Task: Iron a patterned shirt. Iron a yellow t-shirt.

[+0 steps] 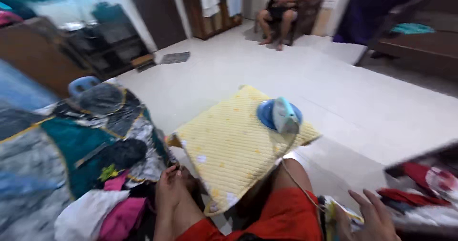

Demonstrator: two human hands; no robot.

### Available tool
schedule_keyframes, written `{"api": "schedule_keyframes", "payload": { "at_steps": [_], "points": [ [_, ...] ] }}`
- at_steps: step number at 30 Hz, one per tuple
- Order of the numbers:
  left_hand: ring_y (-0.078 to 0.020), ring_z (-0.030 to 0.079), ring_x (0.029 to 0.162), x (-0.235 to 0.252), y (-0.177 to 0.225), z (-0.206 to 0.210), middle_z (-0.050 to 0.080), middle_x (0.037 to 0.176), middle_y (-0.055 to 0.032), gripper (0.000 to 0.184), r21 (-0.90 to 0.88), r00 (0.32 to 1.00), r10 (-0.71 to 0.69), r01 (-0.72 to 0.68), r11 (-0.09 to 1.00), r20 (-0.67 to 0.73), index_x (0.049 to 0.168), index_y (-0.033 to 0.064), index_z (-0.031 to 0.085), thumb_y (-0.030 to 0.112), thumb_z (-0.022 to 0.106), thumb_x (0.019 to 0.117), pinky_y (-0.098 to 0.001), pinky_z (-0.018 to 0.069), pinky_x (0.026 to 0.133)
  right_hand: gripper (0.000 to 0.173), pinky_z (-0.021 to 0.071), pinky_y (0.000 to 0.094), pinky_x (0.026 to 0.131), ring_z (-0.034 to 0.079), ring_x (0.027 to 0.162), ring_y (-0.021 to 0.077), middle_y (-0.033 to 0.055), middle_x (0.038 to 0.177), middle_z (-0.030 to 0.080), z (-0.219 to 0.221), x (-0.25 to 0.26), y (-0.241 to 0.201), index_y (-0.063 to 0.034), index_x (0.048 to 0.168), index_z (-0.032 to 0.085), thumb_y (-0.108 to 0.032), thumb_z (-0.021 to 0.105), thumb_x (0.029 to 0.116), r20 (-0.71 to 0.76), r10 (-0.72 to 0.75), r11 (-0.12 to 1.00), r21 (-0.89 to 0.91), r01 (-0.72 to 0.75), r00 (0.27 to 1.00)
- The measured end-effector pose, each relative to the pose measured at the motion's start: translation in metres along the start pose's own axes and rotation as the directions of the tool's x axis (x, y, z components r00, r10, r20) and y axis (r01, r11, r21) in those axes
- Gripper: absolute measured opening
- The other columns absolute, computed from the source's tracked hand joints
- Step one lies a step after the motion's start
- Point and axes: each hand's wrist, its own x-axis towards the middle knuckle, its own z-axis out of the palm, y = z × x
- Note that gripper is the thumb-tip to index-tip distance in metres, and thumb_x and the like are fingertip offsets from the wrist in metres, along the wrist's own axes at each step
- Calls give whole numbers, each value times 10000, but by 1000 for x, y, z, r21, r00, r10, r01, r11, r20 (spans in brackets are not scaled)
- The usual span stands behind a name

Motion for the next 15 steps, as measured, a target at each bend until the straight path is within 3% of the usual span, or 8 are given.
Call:
{"api": "schedule_keyframes", "payload": {
  "at_steps": [3, 6, 8, 10, 12, 14, 15],
  "points": [
    [-309, 657, 1175, -19, -9, -19, 670, 1265, -179, 416, 272, 991, -8, 45, 961, -134, 1344, 27, 606, 231, 658, 985, -535, 532, 1018, 514, 462, 533, 1112, 532, 1333, 493, 372, 1406, 532, 21, 39, -54, 104, 1279, 618, -263, 671, 923, -45, -182, 970, 154, 187, 982],
    [-395, 471, 1414, -48, -16, -9, 503, 1518, -212, 559, 532, 994, -95, 108, 840, -51, 1436, 82, 580, 397, 645, 980, -632, 374, 1147, 486, 541, 524, 1008, 636, 1201, 412, 286, 1279, 645, 56, 58, -115, 78, 1263, 626, -268, 661, 923, 22, -407, 872, 306, 382, 913],
    [-424, 309, 1516, -67, -27, 10, 362, 1628, -209, 621, 668, 996, -86, 65, 742, -2, 1484, 161, 560, 473, 653, 955, -700, 222, 1190, 448, 583, 516, 933, 694, 1110, 358, 219, 1216, 700, 84, 57, -154, 30, 1253, 659, -264, 680, 916, 82, -545, 785, 399, 473, 835],
    [-472, 198, 1546, -78, -36, 26, 271, 1668, -223, 645, 720, 998, -55, 13, 693, 34, 1491, 253, 562, 455, 723, 900, -806, 110, 1153, 425, 584, 513, 946, 690, 1135, 310, 148, 1231, 710, 119, 55, -182, -41, 1269, 679, -296, 679, 929, 153, -677, 679, 507, 531, 720],
    [-427, 165, 1568, -82, -36, 29, 250, 1694, -151, 646, 725, 996, -84, 44, 687, 19, 1498, 325, 545, 461, 717, 891, -812, 96, 1148, 415, 580, 511, 937, 683, 1147, 280, 95, 1235, 714, 158, 59, -207, -97, 1263, 703, -336, 672, 926, 196, -761, 605, 558, 568, 618],
    [-392, 212, 1562, -82, -37, 24, 279, 1690, -110, 677, 669, 983, -157, 178, 722, -93, 1531, 290, 503, 525, 653, 914, -759, 188, 1159, 407, 579, 532, 929, 685, 1142, 300, 107, 1231, 713, 193, 68, -232, -101, 1261, 707, -342, 664, 935, 264, -799, 580, 576, 576, 540],
    [-402, 227, 1554, -81, -37, 20, 241, 1698, -139, 782, 627, 958, -249, 282, 726, -142, 1588, 257, 410, 606, 609, 918, -728, 230, 1159, 404, 575, 548, 933, 682, 1149, 319, 125, 1238, 707, 208, 74, -244, -93, 1269, 700, -328, 665, 942, 312, -804, 583, 581, 568, 507]
  ]
}}
